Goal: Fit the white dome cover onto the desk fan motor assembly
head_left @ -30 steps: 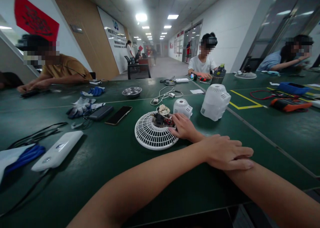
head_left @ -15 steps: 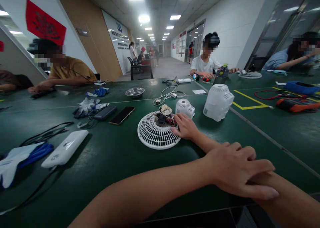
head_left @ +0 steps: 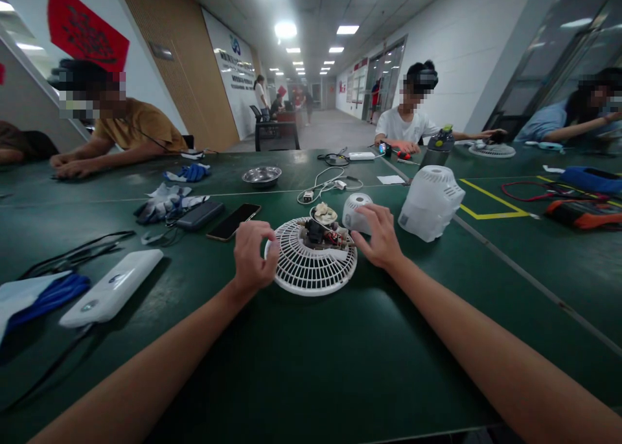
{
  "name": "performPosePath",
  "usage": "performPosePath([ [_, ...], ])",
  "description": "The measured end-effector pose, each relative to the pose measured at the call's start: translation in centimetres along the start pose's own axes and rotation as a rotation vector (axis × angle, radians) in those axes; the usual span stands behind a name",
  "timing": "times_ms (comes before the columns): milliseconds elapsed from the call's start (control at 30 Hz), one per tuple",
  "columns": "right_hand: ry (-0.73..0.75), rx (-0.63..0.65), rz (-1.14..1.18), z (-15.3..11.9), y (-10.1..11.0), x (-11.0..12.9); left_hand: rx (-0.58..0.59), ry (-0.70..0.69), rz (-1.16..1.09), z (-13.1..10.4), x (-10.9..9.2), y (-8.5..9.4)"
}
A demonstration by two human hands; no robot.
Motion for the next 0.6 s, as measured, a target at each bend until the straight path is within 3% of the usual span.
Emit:
performPosePath([
  [100,-0.194,-0.125,-0.090,0.2,0.4,-2.9,0.073,0.303,0.009,0.1,3.7,-1.2],
  [233,-0.380,-0.038,0.022,-0.1,-0.6,-6.2,0.397,0.522,-0.120,-0.3,5.2,-3.7],
  [333,-0.502,0.043,0.139,-0.3,-1.2,-7.4,0.523,0.558,-0.225,-0.6,5.1,-4.3],
  [433,-0.693,-0.089,0.396,-0.4,-1.0,-7.6,0.542,0.533,-0.246,-0.7,4.9,-4.1],
  [533,-0.847,-0.211,0.896,-0.3,-1.4,-6.2,0.534,0.483,-0.259,-0.6,4.5,-3.9],
  [600,-0.821,-0.206,1.086,-0.1,-1.6,-4.3,0.534,0.451,-0.266,-0.5,4.3,-3.9],
])
Point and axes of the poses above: each hand's wrist, its own z-axis towards the middle knuckle, its own y-axis out of the back of the hand, x = y × z, the point moved 4 cm from there along z, towards the middle knuckle, and after that the axes turned 9 degrees about z, right-handed, at the moved point
